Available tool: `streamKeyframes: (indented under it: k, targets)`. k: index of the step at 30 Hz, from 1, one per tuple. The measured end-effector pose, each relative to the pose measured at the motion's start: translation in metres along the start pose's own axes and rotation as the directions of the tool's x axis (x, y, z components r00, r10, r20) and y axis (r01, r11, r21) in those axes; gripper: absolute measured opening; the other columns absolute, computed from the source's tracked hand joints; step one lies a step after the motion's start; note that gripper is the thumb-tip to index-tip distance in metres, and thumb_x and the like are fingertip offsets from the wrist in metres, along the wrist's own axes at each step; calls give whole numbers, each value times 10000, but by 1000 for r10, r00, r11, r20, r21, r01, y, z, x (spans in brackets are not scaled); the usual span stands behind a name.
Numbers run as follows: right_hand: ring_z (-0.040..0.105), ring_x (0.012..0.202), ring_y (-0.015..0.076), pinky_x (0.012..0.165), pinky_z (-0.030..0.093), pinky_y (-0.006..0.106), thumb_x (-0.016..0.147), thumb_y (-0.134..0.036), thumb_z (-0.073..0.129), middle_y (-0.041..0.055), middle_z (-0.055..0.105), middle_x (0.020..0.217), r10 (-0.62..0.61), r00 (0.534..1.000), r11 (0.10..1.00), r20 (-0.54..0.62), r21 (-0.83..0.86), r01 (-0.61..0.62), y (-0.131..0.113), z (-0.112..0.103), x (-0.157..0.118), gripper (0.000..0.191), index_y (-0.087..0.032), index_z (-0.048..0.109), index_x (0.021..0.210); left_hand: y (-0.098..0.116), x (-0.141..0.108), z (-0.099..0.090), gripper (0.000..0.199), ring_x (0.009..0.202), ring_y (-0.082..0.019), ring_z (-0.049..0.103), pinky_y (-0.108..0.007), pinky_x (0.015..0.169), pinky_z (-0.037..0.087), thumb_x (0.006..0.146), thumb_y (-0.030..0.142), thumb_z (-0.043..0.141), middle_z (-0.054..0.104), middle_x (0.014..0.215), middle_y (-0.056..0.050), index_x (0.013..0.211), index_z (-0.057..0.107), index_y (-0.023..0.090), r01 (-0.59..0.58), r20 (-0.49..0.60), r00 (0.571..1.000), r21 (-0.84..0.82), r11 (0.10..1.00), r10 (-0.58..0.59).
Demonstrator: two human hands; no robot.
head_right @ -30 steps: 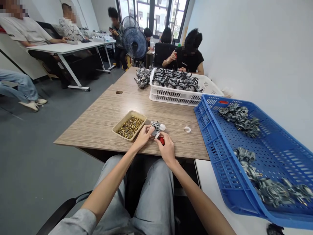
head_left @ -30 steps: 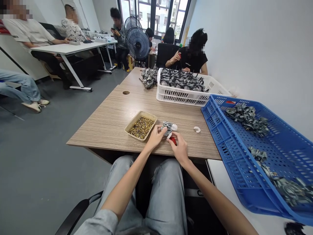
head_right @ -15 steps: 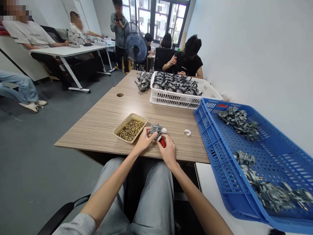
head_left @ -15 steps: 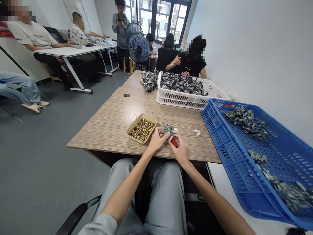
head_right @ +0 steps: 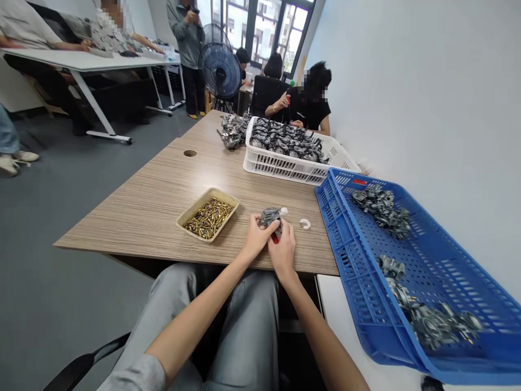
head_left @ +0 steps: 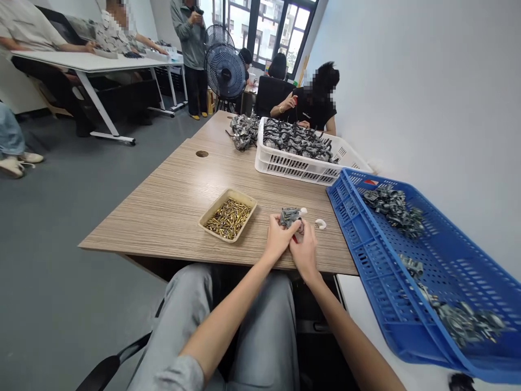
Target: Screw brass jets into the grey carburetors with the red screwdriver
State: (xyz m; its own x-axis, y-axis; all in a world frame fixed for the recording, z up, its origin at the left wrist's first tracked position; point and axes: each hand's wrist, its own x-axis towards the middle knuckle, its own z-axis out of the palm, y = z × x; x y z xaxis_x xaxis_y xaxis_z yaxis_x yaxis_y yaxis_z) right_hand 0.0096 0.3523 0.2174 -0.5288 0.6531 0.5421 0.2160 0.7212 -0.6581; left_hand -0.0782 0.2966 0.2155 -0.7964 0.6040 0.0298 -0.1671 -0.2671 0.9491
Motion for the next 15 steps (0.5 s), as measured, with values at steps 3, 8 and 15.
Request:
streamKeyframes:
  k: [3, 8, 15]
  targets:
    - [619, 1148, 306, 1033, 490, 471, 950, -452, 671, 145, 662, 1224, 23, 996, 997, -90, -72, -30, 1, -14, 15, 450, -176, 613, 1301, 6, -6, 27, 515, 952, -217, 678, -375, 918, 517, 799, 392, 882, 672, 992, -49, 1055, 459, 246, 8, -33, 999, 71, 997, -5]
    - [661, 1114, 286, 973, 536, 427, 892, -447, 740, 124, 694, 1221, 98, 975, 989, -200, -93, -118, 4, -49, 26, 463, -211, 652, 1281, 15, -14, 59, 503, 892, -220, 719, -382, 902, 556, 806, 398, 879, 696, 916, -20, 1057, 469, 251, -15, 142, 990, 1, 1000, 15]
    - [663, 1118, 286, 941, 581, 431, 859, -429, 771, 120, 702, 1248, 167, 938, 950, -303, -205, -235, -2, -132, -5, 444, -233, 689, 1248, 11, -29, 62, 535, 1312, -350, 666, -525, 1120, 537, 824, 392, 857, 643, 1399, -196, 1216, 524, 243, -24, 500, 863, -107, 994, 75]
